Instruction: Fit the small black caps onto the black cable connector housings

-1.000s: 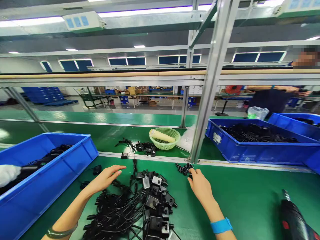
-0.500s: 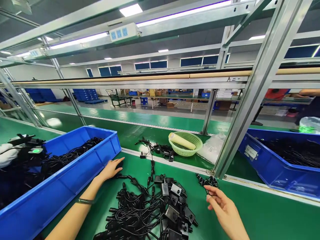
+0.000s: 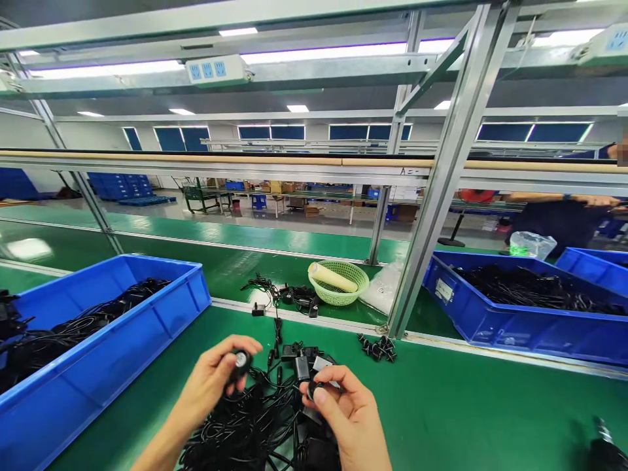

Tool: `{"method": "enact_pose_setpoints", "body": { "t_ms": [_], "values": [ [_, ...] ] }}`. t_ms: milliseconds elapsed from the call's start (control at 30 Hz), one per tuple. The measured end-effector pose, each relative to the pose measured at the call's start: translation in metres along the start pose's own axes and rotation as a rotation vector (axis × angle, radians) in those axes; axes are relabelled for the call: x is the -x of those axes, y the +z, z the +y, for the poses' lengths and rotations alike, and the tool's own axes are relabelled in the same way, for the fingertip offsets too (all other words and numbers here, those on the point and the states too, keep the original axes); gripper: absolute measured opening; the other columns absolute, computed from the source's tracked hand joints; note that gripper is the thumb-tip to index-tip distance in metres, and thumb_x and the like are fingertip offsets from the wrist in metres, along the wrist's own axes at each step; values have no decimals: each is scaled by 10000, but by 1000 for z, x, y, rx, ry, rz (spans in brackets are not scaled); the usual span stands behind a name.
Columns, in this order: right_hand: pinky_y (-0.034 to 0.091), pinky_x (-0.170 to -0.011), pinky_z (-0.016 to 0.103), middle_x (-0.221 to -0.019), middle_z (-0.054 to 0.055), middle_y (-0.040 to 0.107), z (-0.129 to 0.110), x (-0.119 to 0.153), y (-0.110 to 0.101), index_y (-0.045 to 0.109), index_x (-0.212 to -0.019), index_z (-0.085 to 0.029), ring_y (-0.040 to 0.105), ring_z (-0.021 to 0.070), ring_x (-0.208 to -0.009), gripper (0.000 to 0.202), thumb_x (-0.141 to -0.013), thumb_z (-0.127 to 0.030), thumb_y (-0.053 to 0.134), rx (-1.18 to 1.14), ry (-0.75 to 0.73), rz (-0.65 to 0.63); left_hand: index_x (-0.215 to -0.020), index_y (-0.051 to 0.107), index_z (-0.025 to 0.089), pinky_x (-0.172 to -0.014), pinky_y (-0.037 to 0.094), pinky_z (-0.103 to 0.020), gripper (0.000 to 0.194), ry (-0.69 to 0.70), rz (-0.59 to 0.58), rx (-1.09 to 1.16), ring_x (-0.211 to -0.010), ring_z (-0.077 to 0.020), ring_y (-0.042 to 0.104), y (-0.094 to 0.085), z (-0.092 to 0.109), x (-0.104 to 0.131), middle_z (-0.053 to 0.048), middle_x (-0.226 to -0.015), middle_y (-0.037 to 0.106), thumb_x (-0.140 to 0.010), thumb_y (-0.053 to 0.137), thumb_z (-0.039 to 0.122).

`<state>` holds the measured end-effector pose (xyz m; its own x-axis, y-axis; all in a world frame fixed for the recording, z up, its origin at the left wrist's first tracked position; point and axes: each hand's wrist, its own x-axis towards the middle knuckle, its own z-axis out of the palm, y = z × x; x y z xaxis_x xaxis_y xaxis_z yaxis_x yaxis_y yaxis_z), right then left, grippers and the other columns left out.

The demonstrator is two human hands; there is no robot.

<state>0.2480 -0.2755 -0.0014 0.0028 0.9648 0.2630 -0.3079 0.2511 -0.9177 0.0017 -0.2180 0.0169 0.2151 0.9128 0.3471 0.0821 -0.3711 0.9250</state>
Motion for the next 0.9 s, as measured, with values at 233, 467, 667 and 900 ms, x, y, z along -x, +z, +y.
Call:
{"method": "enact_pose_setpoints", "body": {
  "t_ms": [233,467,667,900],
  "values": [
    [573,-800,145,-985,7,709,3,17,11,709,-1019,-231,692,107,-891,138,-901,-186,654,617,-503,0,-1153,556,215,-674,478,-209,514,-92,-379,30,-851,-161,608,48,-4,40,-52,-1043,619,-771,766,488],
    [567,-852,202,-1008,-3,705,3,23,17,629,-1083,-207,675,106,-928,279,-862,-38,645,836,-804,-76,-1142,601,251,-779,467,-222,296,118,-299,-198,-886,-168,608,54,-1,49,-18,-1037,655,-876,689,346],
    [529,-813,240,-1001,-5,691,8,24,16,586,-1097,-211,653,109,-909,282,-878,-38,623,880,-801,-109,-1133,619,260,-795,496,-216,307,146,-270,-242,-872,-158,634,57,-2,50,-6,-1025,674,-861,723,360],
    [363,-605,255,-751,-2,596,15,26,12,555,-900,-175,502,116,-664,74,-943,-200,610,1080,-799,-56,-1189,616,277,-857,543,-255,363,284,-175,-350,-996,-202,651,59,-23,54,-53,-1124,662,-843,728,275]
  ]
}}
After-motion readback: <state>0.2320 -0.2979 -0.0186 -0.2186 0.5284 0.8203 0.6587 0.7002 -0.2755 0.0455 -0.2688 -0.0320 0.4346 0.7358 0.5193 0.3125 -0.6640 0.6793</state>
